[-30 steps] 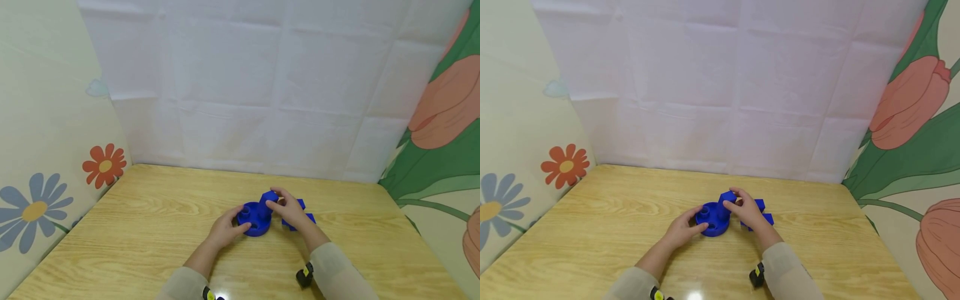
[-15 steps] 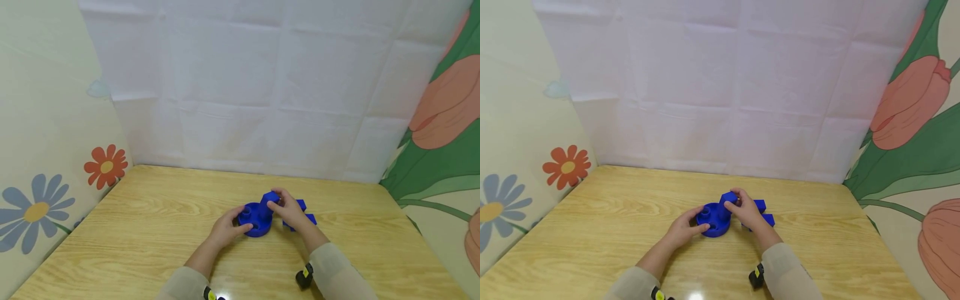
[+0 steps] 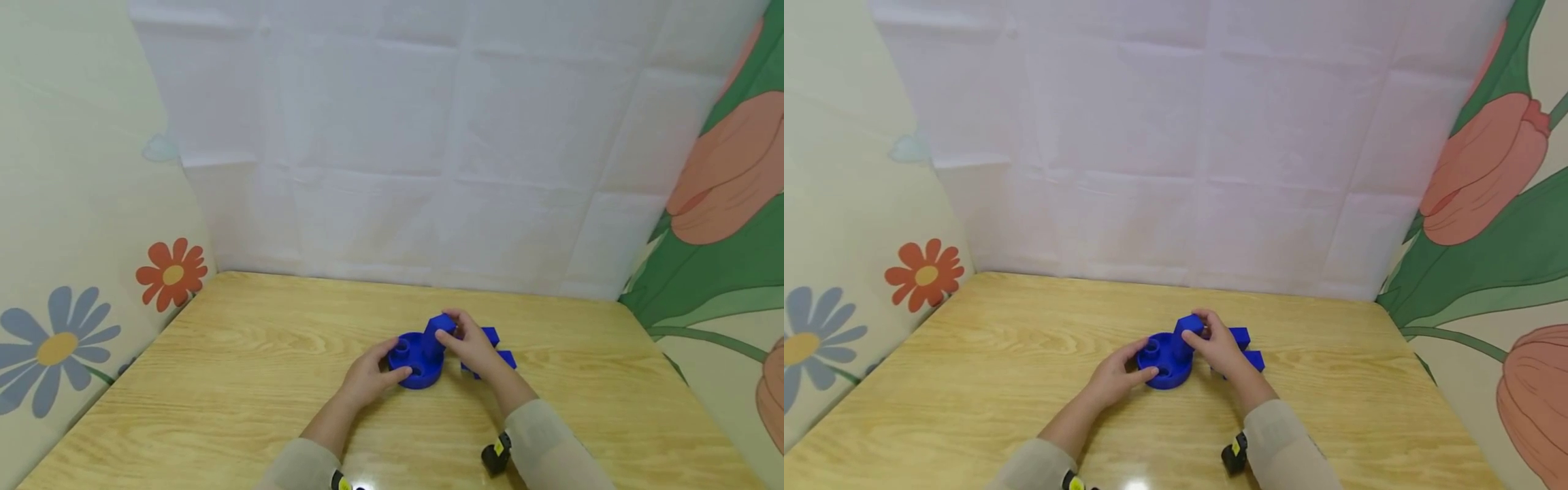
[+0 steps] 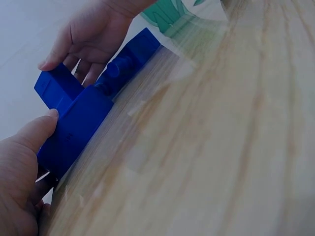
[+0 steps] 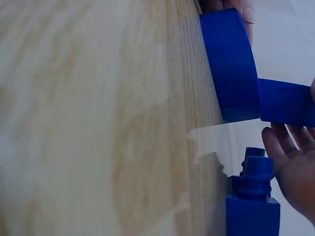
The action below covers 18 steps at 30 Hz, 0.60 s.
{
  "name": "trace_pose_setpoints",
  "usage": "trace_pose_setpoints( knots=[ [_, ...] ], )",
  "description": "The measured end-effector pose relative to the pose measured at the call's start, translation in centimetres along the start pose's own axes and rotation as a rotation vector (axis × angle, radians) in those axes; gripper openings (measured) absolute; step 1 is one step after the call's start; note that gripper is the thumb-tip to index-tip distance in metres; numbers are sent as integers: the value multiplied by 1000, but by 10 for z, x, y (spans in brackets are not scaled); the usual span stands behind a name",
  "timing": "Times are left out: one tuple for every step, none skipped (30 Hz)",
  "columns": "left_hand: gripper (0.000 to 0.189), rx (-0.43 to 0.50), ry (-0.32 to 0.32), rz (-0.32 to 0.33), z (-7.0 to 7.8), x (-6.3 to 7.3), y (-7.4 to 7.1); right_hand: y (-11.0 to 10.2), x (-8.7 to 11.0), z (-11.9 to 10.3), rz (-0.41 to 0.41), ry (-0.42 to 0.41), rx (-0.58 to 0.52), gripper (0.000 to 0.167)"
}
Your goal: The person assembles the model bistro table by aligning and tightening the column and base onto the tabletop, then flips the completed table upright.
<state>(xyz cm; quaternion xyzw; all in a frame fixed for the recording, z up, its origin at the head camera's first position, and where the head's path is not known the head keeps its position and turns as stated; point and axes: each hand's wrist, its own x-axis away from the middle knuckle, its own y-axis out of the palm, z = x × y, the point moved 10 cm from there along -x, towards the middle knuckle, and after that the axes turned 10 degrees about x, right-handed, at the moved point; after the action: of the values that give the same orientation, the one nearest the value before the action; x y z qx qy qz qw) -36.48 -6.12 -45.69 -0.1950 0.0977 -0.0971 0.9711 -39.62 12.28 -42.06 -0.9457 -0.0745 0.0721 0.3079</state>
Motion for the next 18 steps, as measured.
trace_pose_setpoints(
  knots=[
    [68, 3, -6, 0, -1, 0, 0, 0, 0, 0, -2, 0, 1, 53],
    [68, 5, -8, 1, -1, 0, 0, 1, 0, 1, -4, 7, -1, 53],
    [68, 9, -13, 0, -2, 0, 0, 1, 1, 1, -5, 12, -1, 54],
    [68, 3, -5, -1, -1, 0, 0, 1, 1, 1, -6, 13, -1, 54],
    [68, 9, -11, -1, -2, 0, 0, 1, 2, 1, -7, 13, 3, 54],
    [68, 9, -9, -1, -2, 0, 0, 0, 2, 1, -7, 17, 0, 55],
    [67, 16, -15, -1, -3, 1, -1, 0, 3, 1, -7, 18, 0, 55],
    [67, 15, -10, 1, -2, 1, -1, 0, 3, 1, -5, 20, -2, 55],
    [66, 8, -2, -1, -2, 1, -1, 0, 3, 1, -3, 18, -1, 55],
    [65, 4, 4, 0, -1, 1, -1, 0, 3, 1, 1, 16, 0, 56],
    [64, 9, 2, 3, -1, 2, -1, -1, 4, 1, 5, 20, 1, 56],
    [63, 5, 7, 5, 0, 2, -2, -1, 4, 1, 7, 25, 1, 56],
    [62, 1, 8, 8, 0, 2, -2, -1, 4, 2, 12, 27, 5, 57],
    [61, -4, 12, 13, 1, 3, -3, -2, 5, 3, 15, 32, 7, 57],
    [60, -10, 14, 13, 2, 3, -3, -2, 5, 3, 18, 35, 10, 57],
    [60, -8, 9, 17, 2, 3, -3, -2, 5, 4, 21, 40, 11, 58],
    [59, -8, 6, 20, 2, 3, -4, -2, 6, 4, 23, 46, 13, 58],
    [58, -12, 5, 22, 3, 3, -4, -3, 6, 5, 26, 50, 10, 58]
  ],
)
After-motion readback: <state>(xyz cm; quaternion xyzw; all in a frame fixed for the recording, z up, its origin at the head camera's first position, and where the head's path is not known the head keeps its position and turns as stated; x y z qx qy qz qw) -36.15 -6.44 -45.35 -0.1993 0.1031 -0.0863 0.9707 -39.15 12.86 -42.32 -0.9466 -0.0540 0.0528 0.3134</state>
